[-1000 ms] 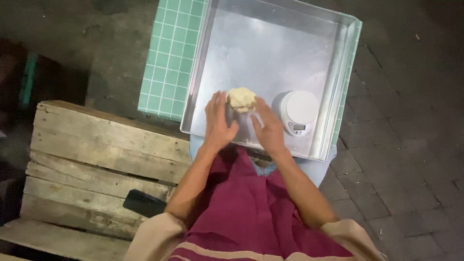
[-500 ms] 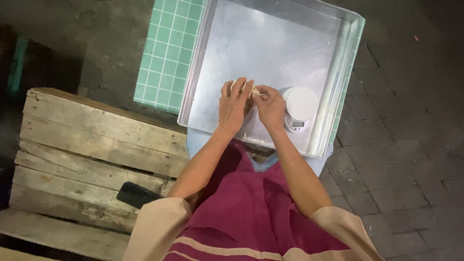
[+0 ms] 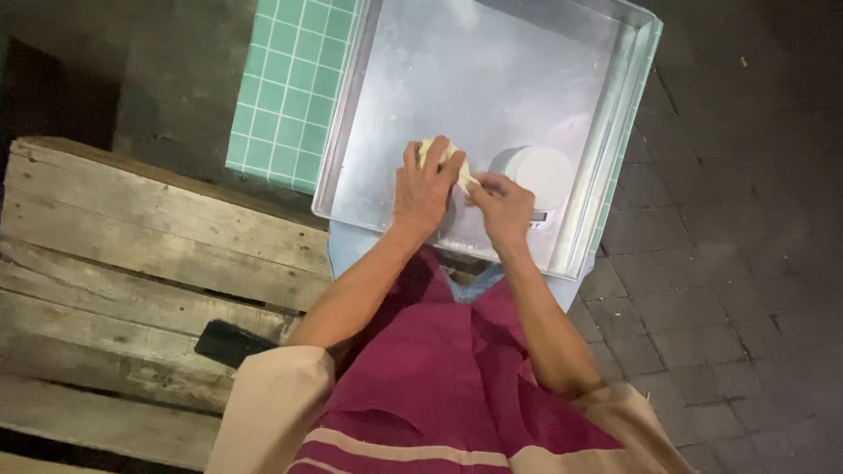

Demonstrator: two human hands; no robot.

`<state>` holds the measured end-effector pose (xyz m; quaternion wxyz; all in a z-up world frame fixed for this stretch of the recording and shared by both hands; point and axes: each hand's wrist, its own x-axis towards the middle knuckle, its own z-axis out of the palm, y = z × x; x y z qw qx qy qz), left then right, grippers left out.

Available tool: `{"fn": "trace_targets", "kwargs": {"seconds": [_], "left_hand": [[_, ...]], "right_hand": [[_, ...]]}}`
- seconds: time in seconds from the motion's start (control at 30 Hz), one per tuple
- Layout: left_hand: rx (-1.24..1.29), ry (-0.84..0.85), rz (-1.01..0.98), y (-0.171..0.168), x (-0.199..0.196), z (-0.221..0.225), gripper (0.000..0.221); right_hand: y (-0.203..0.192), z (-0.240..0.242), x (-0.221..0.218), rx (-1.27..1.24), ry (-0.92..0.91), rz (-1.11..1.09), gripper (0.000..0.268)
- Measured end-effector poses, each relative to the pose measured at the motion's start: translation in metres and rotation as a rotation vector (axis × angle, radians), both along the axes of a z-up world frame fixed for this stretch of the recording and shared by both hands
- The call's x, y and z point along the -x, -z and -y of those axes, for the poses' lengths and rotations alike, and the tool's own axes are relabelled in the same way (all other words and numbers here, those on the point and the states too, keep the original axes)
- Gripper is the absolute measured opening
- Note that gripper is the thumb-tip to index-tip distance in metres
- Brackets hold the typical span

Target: Portioning and shaping small pieces of dough using a digital scale and a metal tray

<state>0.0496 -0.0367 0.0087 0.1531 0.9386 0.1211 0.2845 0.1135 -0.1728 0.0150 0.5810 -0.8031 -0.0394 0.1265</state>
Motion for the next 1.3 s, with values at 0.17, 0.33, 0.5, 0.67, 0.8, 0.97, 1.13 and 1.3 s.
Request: {"fn": "trace_targets", "kwargs": {"seconds": [0.17,0.33,0.5,0.67,0.8,0.97,1.13,1.3], "left_hand": [[0.149,0.015,-0.183,0.013,-0.016,-0.007,0.054],[0.177,0.055,-0.432,-0.007,-0.011,-0.013,0.082],[0.338,0.038,-0.095,-0.010,-0.003,-0.016,0.076],[0.252,0.023,0.092,0.008,0.024,-0.048,0.068],[0.143,-0.198,-0.293,-0.038,0.049,-0.055,0.077],[0.107,-0.168,-0.369,-0.049,0.055,-0.062,0.088],[0.111,-0.118,-0.251,-0.046,0.044,-0.037,0.074],[0.096,0.125,0.114,-0.016,0.042,0.002,0.045]], "right_hand": [[-0.072,0.054,0.023,-0.139,0.047,-0.096,0.021],[-0.146,0.102,0.007,-0.077,0.012,0.420,0.023],[-0.152,0.129,-0.015,-0.119,0.075,0.857,0.027],[-0.125,0.113,-0.021,-0.004,0.107,1.095,0.024],[-0.038,0.102,-0.028,0.287,-0.102,0.895,0.041],[-0.037,0.105,-0.007,0.326,-0.170,0.922,0.038],[-0.027,0.106,-0.018,0.415,-0.032,0.893,0.044],[0.001,0.098,-0.036,0.543,-0.070,0.848,0.041]]}}
